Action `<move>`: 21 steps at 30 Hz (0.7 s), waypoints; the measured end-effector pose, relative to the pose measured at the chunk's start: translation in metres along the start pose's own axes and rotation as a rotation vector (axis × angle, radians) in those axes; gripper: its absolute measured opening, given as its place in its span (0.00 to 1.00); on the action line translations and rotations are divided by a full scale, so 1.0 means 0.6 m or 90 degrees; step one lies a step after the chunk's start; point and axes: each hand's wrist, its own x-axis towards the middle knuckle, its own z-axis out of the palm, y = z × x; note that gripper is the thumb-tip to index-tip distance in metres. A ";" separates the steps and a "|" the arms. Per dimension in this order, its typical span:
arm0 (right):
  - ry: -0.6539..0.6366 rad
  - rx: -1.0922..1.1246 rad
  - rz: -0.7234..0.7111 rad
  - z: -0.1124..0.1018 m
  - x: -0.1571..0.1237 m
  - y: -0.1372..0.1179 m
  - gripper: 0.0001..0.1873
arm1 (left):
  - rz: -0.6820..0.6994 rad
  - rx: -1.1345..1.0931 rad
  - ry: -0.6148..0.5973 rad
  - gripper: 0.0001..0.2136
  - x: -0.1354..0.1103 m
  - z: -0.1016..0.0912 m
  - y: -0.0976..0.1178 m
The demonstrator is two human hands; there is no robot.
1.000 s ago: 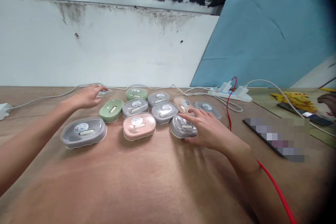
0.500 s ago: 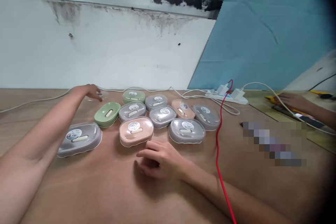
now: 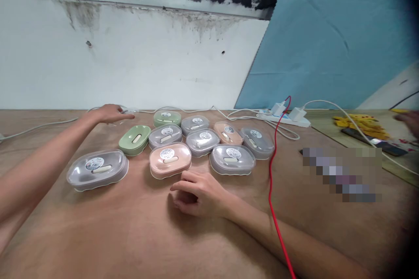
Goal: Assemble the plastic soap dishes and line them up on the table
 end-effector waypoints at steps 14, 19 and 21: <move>-0.030 0.025 0.030 -0.006 0.004 -0.003 0.08 | -0.048 0.002 -0.143 0.46 -0.104 0.008 0.157; -0.040 0.018 0.032 -0.007 0.003 -0.003 0.08 | -0.051 -0.008 -0.141 0.46 -0.085 0.019 0.160; -0.043 0.019 0.033 -0.007 0.002 -0.002 0.09 | -0.050 -0.016 -0.142 0.46 -0.083 0.028 0.157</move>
